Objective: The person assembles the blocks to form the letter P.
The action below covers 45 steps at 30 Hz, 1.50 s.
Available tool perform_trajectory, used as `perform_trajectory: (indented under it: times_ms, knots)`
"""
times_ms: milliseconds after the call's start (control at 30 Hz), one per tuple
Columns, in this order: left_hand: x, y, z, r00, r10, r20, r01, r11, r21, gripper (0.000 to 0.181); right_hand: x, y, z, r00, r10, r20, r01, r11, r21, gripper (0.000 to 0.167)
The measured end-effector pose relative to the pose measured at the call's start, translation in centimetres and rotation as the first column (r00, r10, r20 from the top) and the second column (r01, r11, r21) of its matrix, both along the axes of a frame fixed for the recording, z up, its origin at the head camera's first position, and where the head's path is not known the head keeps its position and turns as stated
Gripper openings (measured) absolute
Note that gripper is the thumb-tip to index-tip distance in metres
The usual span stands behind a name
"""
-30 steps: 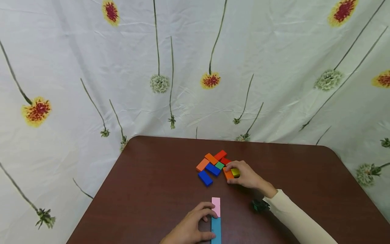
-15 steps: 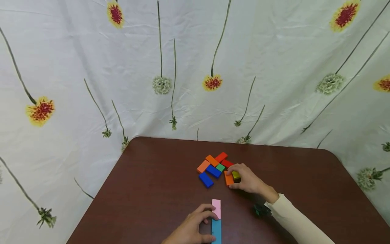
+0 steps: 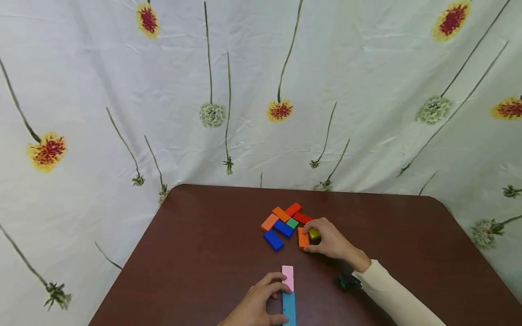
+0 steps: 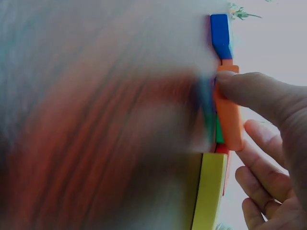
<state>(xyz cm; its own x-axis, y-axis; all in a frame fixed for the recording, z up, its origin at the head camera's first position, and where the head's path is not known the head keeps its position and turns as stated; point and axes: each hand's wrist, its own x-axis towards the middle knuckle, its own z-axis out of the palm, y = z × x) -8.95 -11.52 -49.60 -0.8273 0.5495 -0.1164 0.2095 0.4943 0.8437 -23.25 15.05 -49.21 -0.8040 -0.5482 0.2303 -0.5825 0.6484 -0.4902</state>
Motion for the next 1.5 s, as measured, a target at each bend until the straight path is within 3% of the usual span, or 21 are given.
perform_trajectory:
  times_ms: [400, 700, 1500]
  knots:
    - [0.2, 0.1, 0.0, 1.000, 0.014, 0.001, -0.014, 1.000, -0.004, 0.038, 1.4, -1.3, 0.6, 0.999, 0.018, 0.039, -0.016, 0.998, -0.069, 0.040]
    - [0.3, -0.1, -0.1, 0.997, 0.018, -0.069, -0.018, 1.000, -0.006, 0.037, 2.3, -2.3, 0.4, 0.994, 0.080, 0.069, -0.078, 0.996, -0.033, 0.042]
    - [0.4, 0.1, 0.1, 0.999, 0.015, -0.031, -0.015, 1.000, -0.021, 0.036, 3.2, -3.4, 0.2, 0.988, 0.099, 0.115, -0.098, 0.995, -0.019, 0.041]
